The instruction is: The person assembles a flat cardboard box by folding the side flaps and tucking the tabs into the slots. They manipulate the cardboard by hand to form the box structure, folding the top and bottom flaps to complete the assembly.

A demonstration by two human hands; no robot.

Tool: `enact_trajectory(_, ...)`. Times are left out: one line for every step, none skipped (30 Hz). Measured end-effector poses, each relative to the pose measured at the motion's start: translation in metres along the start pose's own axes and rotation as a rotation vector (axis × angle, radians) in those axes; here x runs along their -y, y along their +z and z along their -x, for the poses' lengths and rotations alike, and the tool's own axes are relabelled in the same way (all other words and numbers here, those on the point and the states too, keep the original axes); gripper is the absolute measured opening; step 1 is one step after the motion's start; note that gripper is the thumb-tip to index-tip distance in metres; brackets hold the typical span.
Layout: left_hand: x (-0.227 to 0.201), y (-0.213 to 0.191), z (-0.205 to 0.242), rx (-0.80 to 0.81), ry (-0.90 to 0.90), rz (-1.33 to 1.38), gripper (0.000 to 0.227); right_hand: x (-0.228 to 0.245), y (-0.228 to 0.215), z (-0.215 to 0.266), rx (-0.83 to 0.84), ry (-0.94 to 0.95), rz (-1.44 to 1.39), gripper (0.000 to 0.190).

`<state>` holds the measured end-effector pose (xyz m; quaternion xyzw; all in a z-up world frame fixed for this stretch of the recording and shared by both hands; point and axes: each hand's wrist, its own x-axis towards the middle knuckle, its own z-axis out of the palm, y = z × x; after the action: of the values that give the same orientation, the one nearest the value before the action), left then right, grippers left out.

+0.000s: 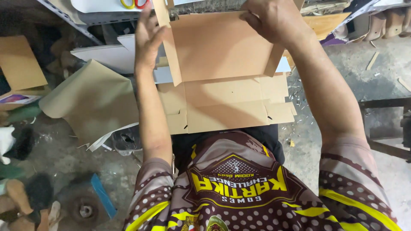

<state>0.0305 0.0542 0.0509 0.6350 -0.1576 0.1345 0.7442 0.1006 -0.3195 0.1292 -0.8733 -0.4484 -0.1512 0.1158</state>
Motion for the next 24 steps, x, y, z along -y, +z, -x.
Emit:
enact_trajectory(0.006,0.003,-0.004,0.088,-0.141,-0.027,0.057,-0.003,0.001,0.0,0.043,0.021,-0.012,0.017)
enact_trajectory(0.01,0.006,-0.008,0.09,-0.139,-0.027,0.057,-0.005,0.002,-0.002,0.041,0.022,-0.01,0.017)
enact_trajectory(0.014,0.009,-0.013,0.097,-0.15,-0.051,0.05,-0.007,0.002,-0.004,0.05,0.019,-0.009,0.019)
enact_trajectory(0.019,0.012,-0.017,0.104,-0.163,-0.075,0.043,-0.008,0.003,-0.005,0.059,0.017,-0.009,0.021)
enact_trajectory(0.019,0.015,-0.018,0.107,-0.162,-0.075,0.043,-0.009,0.006,-0.004,0.058,0.019,-0.008,0.021)
enact_trajectory(0.02,0.017,-0.02,0.059,-0.185,-0.077,0.032,-0.011,0.008,-0.004,0.049,0.009,0.073,0.021)
enact_trajectory(0.021,0.02,-0.023,0.011,-0.208,-0.079,0.021,-0.013,0.01,-0.003,0.04,-0.002,0.154,0.021)
enact_trajectory(0.021,0.019,-0.023,0.014,-0.209,-0.076,0.021,-0.012,0.011,-0.002,0.041,0.001,0.156,0.021)
enact_trajectory(0.021,0.019,-0.023,0.019,-0.201,-0.081,0.021,-0.012,0.012,-0.001,-0.007,-0.018,0.235,0.013)
enact_trajectory(0.022,0.018,-0.023,0.023,-0.194,-0.086,0.021,-0.012,0.014,0.0,-0.056,-0.037,0.314,0.01)
enact_trajectory(0.02,0.02,-0.025,0.025,-0.194,-0.083,0.021,-0.009,0.011,-0.001,-0.053,-0.035,0.315,0.01)
enact_trajectory(0.017,0.021,-0.024,0.021,-0.226,-0.09,0.021,-0.005,0.011,-0.002,-0.108,-0.077,0.362,0.006)
enact_trajectory(0.015,0.022,-0.024,0.018,-0.258,-0.096,0.02,0.0,0.01,-0.004,-0.163,-0.119,0.408,0.016)
enact_trajectory(0.014,0.023,-0.023,0.016,-0.259,-0.097,0.02,0.001,0.011,-0.005,-0.162,-0.12,0.407,0.016)
enact_trajectory(0.012,0.024,-0.022,-0.012,-0.307,-0.061,0.019,0.002,0.012,-0.006,-0.155,-0.127,0.432,0.017)
enact_trajectory(0.011,0.026,-0.021,-0.039,-0.355,-0.026,0.017,0.002,0.013,-0.008,-0.148,-0.133,0.457,0.019)
enact_trajectory(0.015,0.025,-0.021,-0.041,-0.355,-0.026,0.017,0.003,0.014,-0.009,-0.148,-0.135,0.456,0.019)
enact_trajectory(0.02,0.025,-0.021,-0.073,-0.361,-0.002,0.019,0.003,0.015,-0.009,-0.15,-0.13,0.476,0.02)
enact_trajectory(0.024,0.025,-0.021,-0.106,-0.366,0.022,0.021,0.004,0.016,-0.009,-0.153,-0.124,0.497,0.02)
enact_trajectory(0.027,0.024,-0.021,-0.106,-0.366,0.023,0.021,0.004,0.019,-0.011,-0.153,-0.124,0.497,0.02)
enact_trajectory(0.03,0.022,-0.021,-0.108,-0.362,0.025,0.022,0.004,0.021,-0.012,-0.167,-0.13,0.515,0.02)
enact_trajectory(0.032,0.021,-0.021,-0.111,-0.358,0.027,0.023,0.005,0.024,-0.014,-0.181,-0.136,0.531,0.021)
enact_trajectory(0.034,0.019,-0.021,-0.112,-0.358,0.027,0.023,0.008,0.025,-0.014,-0.181,-0.137,0.531,0.021)
enact_trajectory(0.035,0.017,-0.021,-0.095,-0.318,0.023,0.024,0.01,0.027,-0.014,-0.202,-0.15,0.553,0.023)
